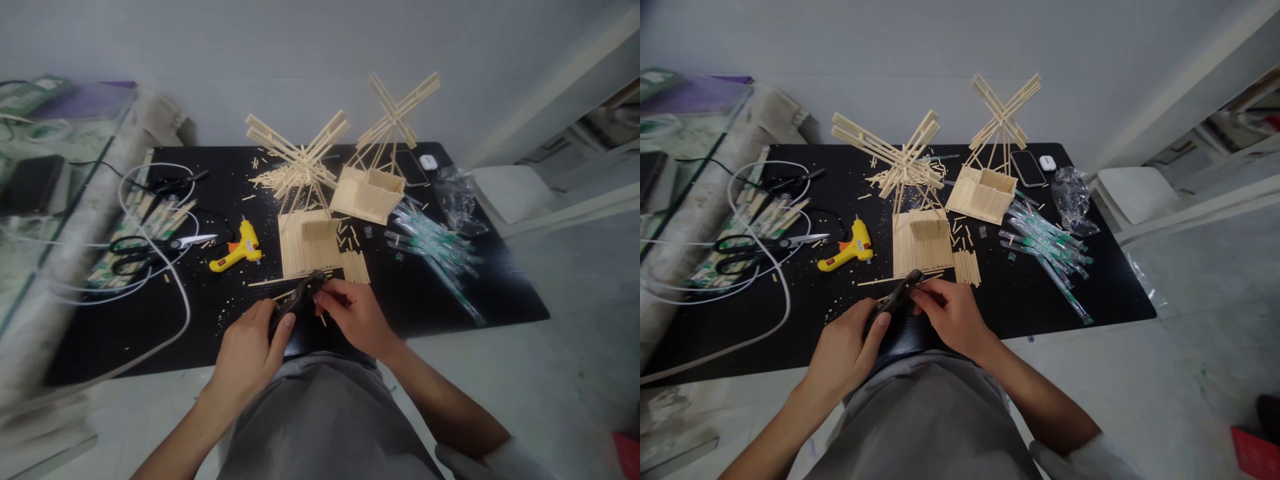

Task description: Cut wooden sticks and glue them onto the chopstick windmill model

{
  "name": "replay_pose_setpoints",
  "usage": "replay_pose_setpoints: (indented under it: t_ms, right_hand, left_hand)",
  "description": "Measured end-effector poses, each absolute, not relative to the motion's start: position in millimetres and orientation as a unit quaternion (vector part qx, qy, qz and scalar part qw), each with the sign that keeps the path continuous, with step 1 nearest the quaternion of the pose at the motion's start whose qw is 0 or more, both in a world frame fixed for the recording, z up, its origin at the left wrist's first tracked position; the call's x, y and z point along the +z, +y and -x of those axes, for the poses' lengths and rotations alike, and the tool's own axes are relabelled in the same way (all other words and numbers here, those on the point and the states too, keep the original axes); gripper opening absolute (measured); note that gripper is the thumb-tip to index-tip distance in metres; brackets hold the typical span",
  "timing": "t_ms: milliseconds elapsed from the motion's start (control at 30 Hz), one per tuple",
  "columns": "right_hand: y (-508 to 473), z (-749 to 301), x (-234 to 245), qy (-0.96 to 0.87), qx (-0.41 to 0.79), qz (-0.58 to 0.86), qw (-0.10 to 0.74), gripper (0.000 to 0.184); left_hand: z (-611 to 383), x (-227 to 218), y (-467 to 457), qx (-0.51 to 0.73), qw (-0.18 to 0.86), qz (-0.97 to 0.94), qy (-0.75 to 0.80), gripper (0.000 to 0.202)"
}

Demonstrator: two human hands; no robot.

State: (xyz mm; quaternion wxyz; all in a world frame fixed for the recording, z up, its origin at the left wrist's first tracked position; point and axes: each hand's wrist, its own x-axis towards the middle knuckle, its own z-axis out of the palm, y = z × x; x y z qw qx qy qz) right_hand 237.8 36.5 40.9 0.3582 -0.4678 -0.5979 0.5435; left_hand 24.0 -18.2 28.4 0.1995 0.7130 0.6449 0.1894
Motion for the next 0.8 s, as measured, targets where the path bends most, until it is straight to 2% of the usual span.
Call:
replay_pose_setpoints:
  t_ms: [267, 500, 633, 800]
  right_hand:
    - [36.4, -234.6, 37.1, -0.567, 0.579, 0.473, 0.345, 0.03]
    - [34.6, -230.9, 32.9, -0.522, 0.605, 0.473, 0.371, 0.026]
    - [34.1, -231.3, 33.6, -0.527, 0.607, 0.455, 0.383, 0.03]
    - [33.3, -234.2, 37.0, -0.536, 0.613, 0.446, 0.371, 0.024]
  left_hand:
    - [-23.5, 26.6, -17.6, 0.166, 0.177, -0.715, 0.656, 0.049]
    - [-20.9, 23.2, -17.6, 0.157, 0.159, -0.714, 0.664, 0.051]
    - [-18.8, 24.4, -16.8, 0.175, 0.173, -0.721, 0.648, 0.051]
    - [-16.3, 25.9, -16.4, 0.19, 0.205, -0.723, 0.632, 0.053]
